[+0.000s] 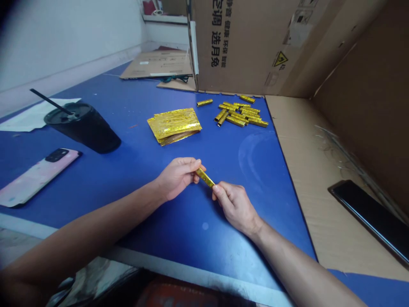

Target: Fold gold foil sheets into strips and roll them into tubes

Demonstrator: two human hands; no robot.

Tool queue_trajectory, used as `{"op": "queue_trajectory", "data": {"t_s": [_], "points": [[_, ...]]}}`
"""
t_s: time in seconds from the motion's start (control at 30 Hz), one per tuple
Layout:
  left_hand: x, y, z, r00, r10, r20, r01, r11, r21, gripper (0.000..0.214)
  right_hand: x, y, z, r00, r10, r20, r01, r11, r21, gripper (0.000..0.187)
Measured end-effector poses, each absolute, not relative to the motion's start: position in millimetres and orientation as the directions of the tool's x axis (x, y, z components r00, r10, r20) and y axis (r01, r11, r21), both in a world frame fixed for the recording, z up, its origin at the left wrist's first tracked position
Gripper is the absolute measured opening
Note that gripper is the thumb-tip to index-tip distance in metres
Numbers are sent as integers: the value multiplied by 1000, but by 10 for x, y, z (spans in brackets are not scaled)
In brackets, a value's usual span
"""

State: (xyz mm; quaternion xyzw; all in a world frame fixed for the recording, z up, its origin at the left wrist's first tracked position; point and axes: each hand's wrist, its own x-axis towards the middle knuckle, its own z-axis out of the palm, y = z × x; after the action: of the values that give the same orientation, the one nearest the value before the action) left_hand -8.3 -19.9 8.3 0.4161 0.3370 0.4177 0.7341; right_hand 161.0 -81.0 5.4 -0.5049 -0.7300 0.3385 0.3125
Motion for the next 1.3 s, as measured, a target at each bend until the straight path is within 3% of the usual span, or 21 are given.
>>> {"op": "queue_trajectory", "data": {"t_s": [0.2,0.4,0.63,0.7,0.83,1.0,1.17,1.3], "points": [[-119,-168,89,439,885,-154,-211,268,940,29,1626,-803,65,-294,950,107,531,256,-808,39],[-132,-166,92,347,933,-94,-36,114,993,28,1635,-790,66,-275,961,3,526,153,-837,40],[-181,-128,65,473,874,-107,-24,135,991,21,1694,-753,73,-257,941,220,686,338,-645,30],[-202,-108,65,499,862,-89,8,99,995,17,1713,-748,87,-242,958,156,651,279,-706,30],[-203,-127,103,567,823,-33,87,-20,996,13,1714,-734,138,-286,952,-104,447,37,-894,44],[-139,-221,149,639,769,19,59,-73,996,11,1642,-742,179,-431,859,-276,321,-141,-937,42],[-92,-270,130,616,788,2,33,-28,999,13,1596,-803,151,-309,942,-129,408,9,-913,38],[-60,-318,98,626,779,-35,91,-29,995,14,1584,-829,125,-300,953,48,559,217,-800,35]]}}
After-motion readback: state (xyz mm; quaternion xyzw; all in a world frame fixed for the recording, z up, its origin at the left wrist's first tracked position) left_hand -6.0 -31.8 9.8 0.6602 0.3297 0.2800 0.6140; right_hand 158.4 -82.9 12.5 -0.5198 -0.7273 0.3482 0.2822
